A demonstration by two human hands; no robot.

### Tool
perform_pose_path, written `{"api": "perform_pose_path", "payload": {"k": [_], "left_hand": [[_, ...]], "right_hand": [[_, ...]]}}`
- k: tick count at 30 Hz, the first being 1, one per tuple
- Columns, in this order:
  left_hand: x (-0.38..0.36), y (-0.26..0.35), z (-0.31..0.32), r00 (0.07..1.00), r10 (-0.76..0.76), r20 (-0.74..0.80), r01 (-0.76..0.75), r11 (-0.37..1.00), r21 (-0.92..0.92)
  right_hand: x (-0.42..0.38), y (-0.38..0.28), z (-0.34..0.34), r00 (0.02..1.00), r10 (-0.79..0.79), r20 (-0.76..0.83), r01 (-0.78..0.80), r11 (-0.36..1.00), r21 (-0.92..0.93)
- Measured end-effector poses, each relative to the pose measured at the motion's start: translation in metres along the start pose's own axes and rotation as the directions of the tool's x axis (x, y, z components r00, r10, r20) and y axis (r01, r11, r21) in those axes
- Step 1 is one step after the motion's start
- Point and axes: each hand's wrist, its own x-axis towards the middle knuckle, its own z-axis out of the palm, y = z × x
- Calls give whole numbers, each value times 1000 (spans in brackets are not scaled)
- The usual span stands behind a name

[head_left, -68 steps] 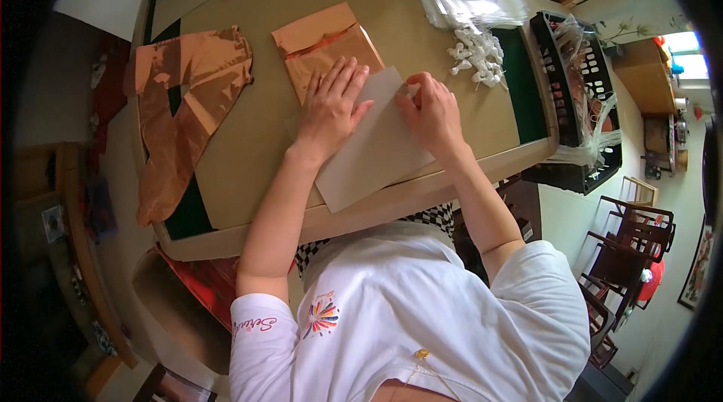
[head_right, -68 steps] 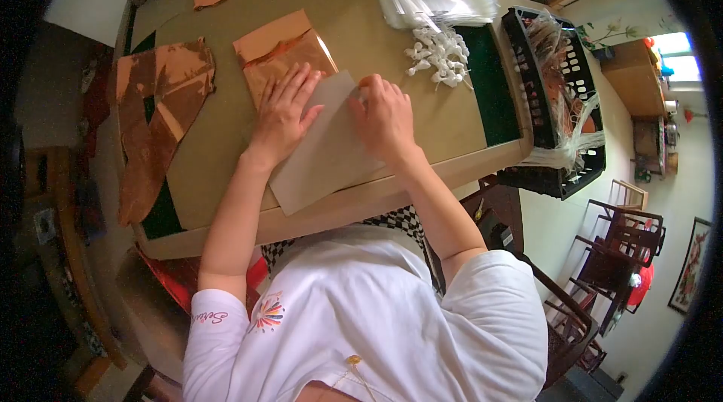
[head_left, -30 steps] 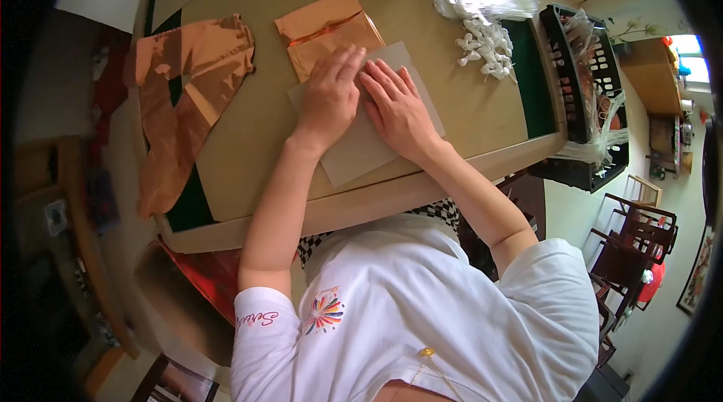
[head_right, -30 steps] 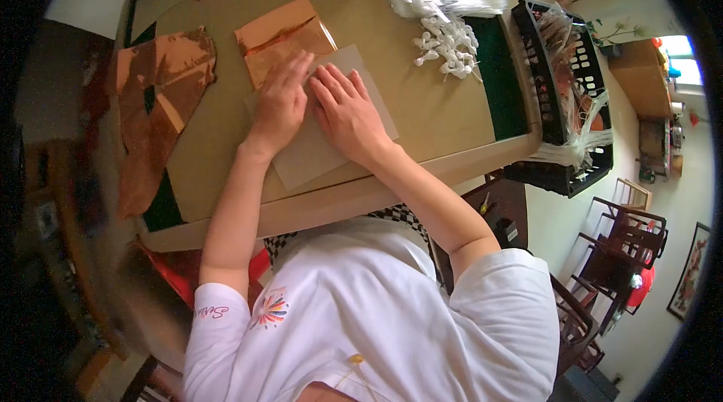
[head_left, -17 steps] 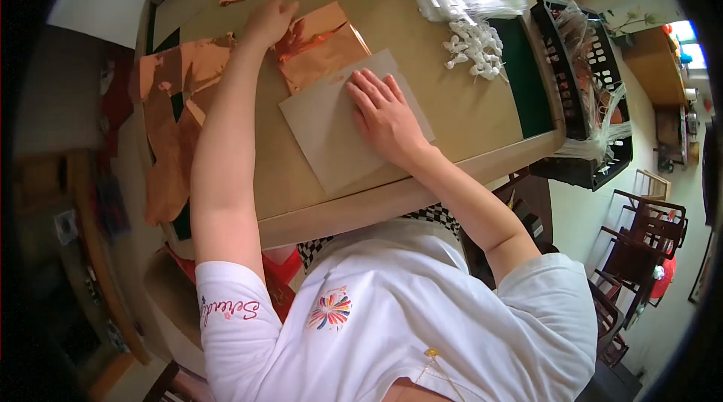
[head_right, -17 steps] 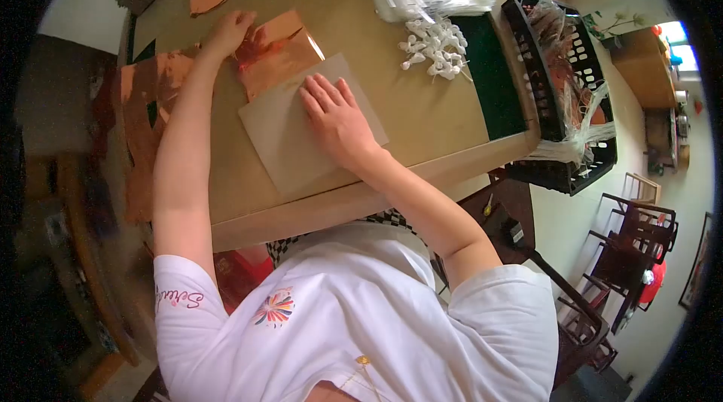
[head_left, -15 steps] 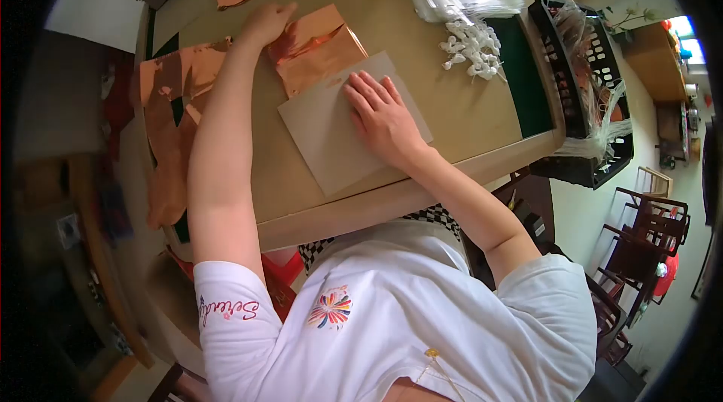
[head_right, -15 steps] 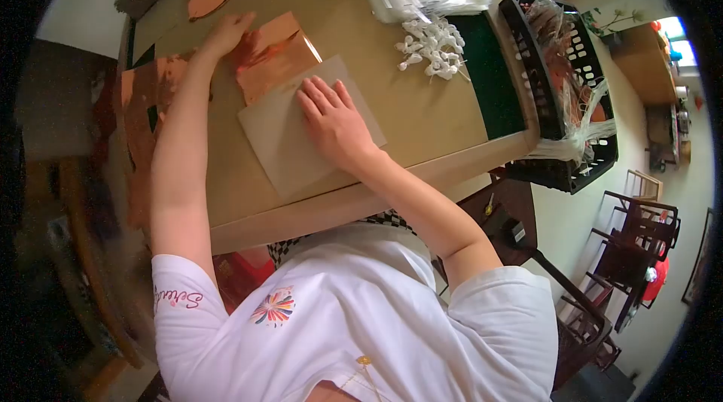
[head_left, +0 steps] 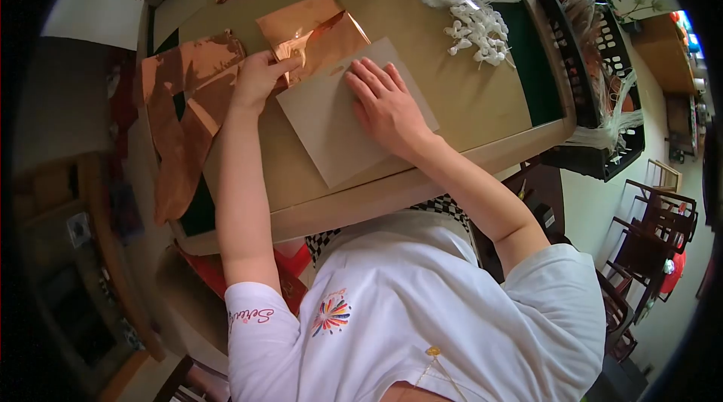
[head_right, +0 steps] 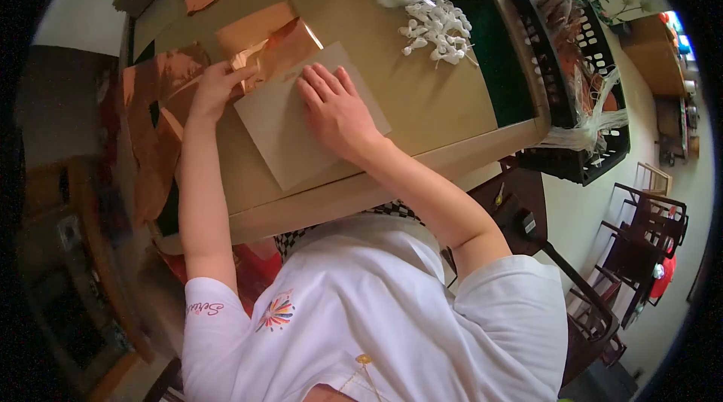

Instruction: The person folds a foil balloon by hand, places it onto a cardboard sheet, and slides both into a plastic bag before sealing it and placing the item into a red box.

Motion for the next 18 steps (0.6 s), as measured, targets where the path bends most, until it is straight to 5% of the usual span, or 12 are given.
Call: {"api": "perform_pose_path", "payload": {"k": [11,14,18], "left_hand": [[11,-18,1,993,73,-90,-75,997,-19],[4,-16,4,938,326,-114,-313,942,122],[-22,-8,6,903,423,-70,-363,842,400]], "right_hand": [[4,-3,3,1000,-14,8,14,998,-64],[4,-3,4,1000,-7,23,9,997,-81],[4,-3,6,1000,-2,26,4,996,-85]]}}
